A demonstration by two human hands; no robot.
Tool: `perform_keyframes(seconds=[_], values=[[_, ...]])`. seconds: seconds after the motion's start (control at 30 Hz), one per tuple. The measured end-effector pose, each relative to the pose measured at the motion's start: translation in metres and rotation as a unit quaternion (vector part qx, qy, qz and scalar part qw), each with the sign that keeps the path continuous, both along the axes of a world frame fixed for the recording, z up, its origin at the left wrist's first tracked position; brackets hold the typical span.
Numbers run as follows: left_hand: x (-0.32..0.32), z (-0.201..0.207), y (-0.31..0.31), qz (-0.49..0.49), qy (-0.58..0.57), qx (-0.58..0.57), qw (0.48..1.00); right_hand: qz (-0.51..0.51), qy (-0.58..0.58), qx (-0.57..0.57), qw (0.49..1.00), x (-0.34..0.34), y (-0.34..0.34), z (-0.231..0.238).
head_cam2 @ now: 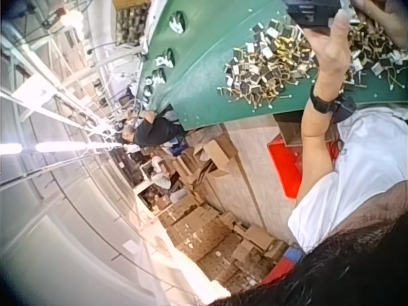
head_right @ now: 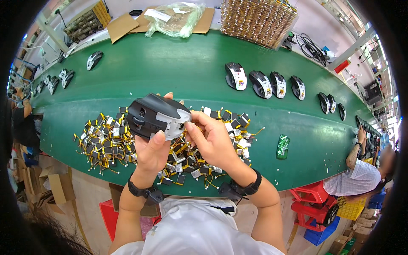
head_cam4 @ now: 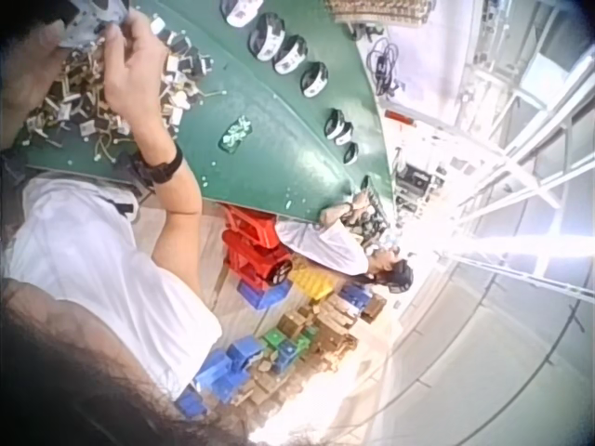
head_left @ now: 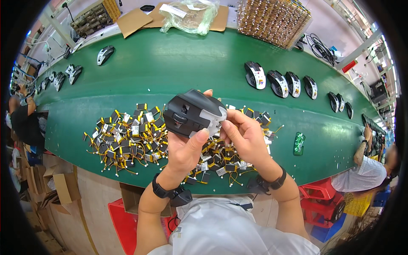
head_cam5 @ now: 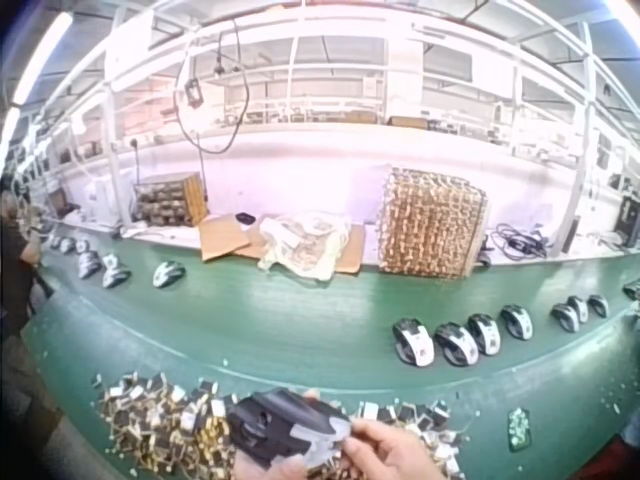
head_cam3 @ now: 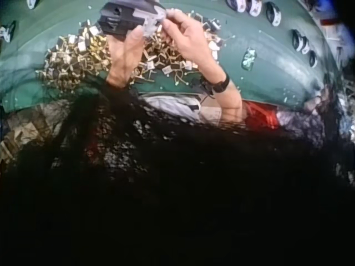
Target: The person assembles computer mice by inserting small circuit boards into the mouse shells. They pick up a mouse shell, insert a circuit board, and place the completed unit on the table. The process is repeated for multiple units.
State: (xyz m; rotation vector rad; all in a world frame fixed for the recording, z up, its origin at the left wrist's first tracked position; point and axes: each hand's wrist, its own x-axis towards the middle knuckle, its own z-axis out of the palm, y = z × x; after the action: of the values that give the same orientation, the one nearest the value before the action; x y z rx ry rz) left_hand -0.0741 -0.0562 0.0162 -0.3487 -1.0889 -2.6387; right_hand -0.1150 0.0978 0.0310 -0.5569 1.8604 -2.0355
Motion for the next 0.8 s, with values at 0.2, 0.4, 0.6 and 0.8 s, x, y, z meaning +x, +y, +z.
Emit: perform_keyframes(seconds=[0.2,0.4,0.6,0.8], values=[[0.0019,-0.0032,0.0021,0.007,-0.008,-0.031,0.999,-0.007,-0.006,0.001,1.000,0.0027,0.0009,-0.0027],[-0.0002,0.0005,-0.0015,0.009,0.000,-0.027,1.000,0.015,-0.041,-0.029,0.999,-0.0009,-0.0003,-0.0047],[-0.0015,-0.0001,0.0006,0.009,-0.003,-0.010,1.000,0.024,-0.018,-0.007,1.000,-0.0019,0.0030,-0.0027],[-0.0003,-0.0038,-0.0015,0.011,-0.005,-0.068,0.998,0.044,-0.047,0.007,0.998,-0.0046,0.0072,0.0012]])
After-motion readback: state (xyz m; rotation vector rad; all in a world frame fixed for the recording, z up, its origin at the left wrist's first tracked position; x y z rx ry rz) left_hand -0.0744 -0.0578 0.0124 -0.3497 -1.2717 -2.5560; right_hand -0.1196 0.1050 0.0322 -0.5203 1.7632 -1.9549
